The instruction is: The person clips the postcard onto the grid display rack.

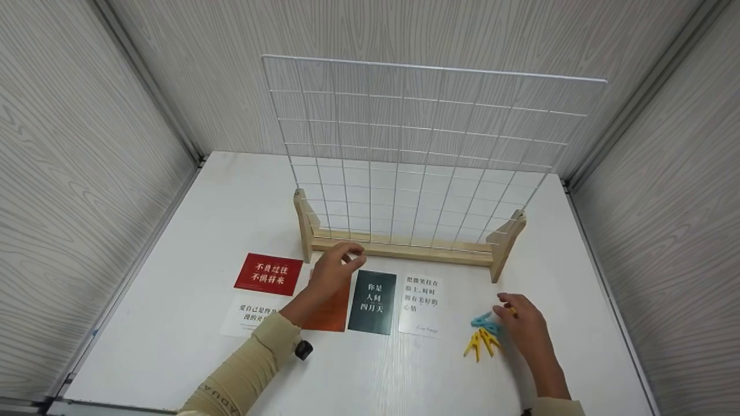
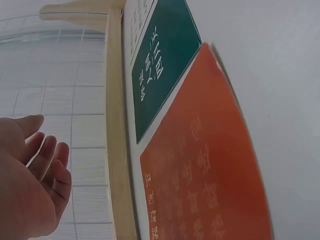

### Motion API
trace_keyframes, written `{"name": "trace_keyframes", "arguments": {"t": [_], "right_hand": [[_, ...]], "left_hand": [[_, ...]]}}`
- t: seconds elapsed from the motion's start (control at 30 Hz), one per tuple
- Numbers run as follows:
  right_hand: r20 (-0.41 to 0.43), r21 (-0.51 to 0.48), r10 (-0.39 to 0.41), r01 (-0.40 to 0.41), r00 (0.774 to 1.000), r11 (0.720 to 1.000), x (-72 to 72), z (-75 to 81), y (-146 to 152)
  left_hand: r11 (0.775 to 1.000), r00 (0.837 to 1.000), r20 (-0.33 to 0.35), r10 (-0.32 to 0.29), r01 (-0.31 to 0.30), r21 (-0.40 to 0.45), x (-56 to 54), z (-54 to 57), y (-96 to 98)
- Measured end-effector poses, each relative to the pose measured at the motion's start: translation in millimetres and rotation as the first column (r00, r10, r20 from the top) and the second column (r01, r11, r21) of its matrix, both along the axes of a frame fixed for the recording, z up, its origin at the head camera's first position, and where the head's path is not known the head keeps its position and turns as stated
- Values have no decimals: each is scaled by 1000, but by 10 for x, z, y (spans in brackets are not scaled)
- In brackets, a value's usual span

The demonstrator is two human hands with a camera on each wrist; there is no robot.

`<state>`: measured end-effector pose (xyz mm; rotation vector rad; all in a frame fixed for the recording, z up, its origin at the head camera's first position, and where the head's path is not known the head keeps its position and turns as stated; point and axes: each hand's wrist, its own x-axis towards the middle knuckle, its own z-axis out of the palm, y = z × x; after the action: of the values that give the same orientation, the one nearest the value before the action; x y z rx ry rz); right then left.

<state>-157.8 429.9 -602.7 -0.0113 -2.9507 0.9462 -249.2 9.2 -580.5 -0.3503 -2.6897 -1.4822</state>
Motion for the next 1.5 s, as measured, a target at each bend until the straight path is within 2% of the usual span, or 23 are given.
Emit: {"name": "trace_keyframes", "arguments": {"t": [0.2,0.4,0.63,0.87,1.0,1.5], "right_hand": [[108,46,64,-70,992,997,4,-43,-10],[158,79,105,-119,982,990,-5,-58,-10],[165,90,155,-171,974,981,-18,-66,12],[136,103,169,-184,976,978,-20,-89,19],[105,137,176,-189,979,972,-12,-102,8],[234,131,77,-110,969,985,-46,-54,23]], "left_hand": [[993,995,37,-90,93,-79,-24,-67,226],[971,986,52,-157,164,-175,-66,-125,496],[935,985,38,-171,174,-308,-92,-180,745],[905,984,1,-177,163,-393,-120,-216,880],[895,983,-8,-185,165,-414,-142,-245,940],[855,975,10,-223,200,-479,-166,-317,1039]]}}
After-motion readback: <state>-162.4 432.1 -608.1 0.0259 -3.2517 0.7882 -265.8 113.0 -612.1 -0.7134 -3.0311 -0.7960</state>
